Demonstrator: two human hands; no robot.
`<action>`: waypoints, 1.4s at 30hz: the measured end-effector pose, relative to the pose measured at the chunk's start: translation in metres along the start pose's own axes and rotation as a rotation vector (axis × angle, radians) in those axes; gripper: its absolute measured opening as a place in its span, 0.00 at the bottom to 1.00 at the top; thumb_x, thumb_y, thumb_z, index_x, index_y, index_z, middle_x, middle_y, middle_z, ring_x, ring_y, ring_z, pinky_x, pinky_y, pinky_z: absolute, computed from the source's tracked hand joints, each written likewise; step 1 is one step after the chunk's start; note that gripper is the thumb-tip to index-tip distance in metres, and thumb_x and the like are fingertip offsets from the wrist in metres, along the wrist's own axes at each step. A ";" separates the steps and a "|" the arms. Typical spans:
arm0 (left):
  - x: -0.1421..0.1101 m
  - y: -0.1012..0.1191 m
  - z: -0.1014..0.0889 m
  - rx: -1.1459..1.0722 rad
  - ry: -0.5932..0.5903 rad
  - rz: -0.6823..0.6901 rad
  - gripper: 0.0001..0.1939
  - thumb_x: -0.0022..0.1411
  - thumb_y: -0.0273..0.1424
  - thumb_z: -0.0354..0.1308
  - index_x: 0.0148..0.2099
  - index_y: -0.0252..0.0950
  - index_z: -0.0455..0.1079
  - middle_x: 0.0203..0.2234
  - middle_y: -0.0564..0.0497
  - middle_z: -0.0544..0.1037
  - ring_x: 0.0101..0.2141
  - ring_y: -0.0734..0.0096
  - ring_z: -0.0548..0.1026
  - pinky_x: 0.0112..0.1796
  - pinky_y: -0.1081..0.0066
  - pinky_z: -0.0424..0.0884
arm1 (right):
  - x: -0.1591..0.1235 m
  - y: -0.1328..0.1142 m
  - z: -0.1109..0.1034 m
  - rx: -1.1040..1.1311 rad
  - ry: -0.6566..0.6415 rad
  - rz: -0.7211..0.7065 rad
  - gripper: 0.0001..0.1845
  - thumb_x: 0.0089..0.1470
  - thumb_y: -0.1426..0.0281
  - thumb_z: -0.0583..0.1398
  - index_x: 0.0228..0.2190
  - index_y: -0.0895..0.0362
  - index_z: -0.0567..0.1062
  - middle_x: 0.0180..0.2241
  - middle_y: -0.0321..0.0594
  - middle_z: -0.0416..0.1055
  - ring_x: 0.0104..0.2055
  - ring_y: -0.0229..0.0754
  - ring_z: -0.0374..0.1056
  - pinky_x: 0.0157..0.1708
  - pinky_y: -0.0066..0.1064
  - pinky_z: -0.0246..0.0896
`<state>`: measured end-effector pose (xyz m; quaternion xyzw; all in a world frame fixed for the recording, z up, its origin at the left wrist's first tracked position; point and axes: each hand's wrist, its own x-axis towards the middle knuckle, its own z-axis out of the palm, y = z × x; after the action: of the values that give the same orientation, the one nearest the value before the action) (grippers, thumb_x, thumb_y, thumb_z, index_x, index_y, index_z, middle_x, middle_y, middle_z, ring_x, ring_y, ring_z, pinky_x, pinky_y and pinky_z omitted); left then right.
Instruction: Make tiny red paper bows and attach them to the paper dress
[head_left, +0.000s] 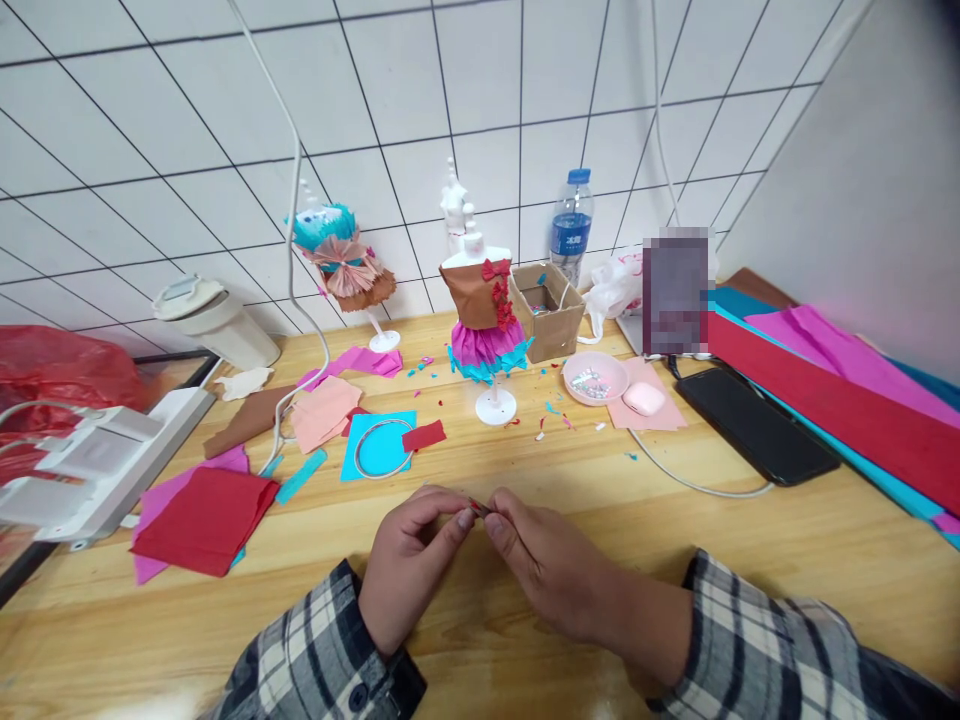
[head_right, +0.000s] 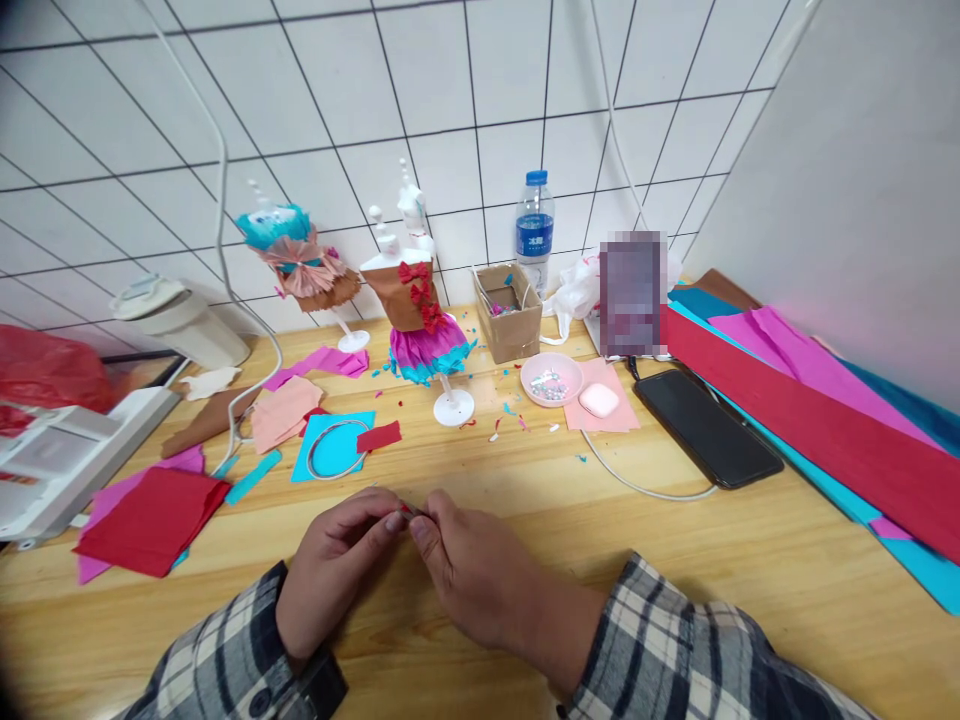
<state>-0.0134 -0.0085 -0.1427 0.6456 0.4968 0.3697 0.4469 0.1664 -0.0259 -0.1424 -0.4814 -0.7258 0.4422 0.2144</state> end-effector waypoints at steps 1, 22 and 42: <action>0.000 0.001 0.000 0.007 -0.005 0.010 0.08 0.59 0.34 0.59 0.32 0.35 0.75 0.29 0.48 0.78 0.33 0.67 0.74 0.38 0.70 0.68 | 0.000 0.000 -0.001 -0.003 -0.005 -0.003 0.17 0.65 0.58 0.41 0.33 0.54 0.60 0.30 0.38 0.67 0.32 0.41 0.64 0.31 0.31 0.52; -0.001 0.001 0.003 -0.016 -0.005 -0.032 0.10 0.59 0.36 0.60 0.31 0.34 0.75 0.29 0.47 0.78 0.33 0.66 0.74 0.38 0.69 0.69 | 0.002 0.001 0.002 -0.022 0.022 -0.013 0.16 0.66 0.61 0.42 0.34 0.55 0.63 0.31 0.40 0.69 0.32 0.41 0.63 0.31 0.32 0.51; -0.008 -0.002 0.010 -0.266 -0.048 0.007 0.36 0.57 0.50 0.58 0.64 0.44 0.57 0.60 0.42 0.64 0.60 0.55 0.60 0.60 0.56 0.53 | 0.005 -0.002 -0.010 1.382 -0.354 0.433 0.16 0.46 0.65 0.66 0.37 0.57 0.73 0.24 0.27 0.59 0.16 0.23 0.42 0.14 0.21 0.25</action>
<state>-0.0065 -0.0176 -0.1484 0.5911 0.4300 0.4185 0.5391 0.1708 -0.0174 -0.1357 -0.2905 -0.1951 0.9011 0.2562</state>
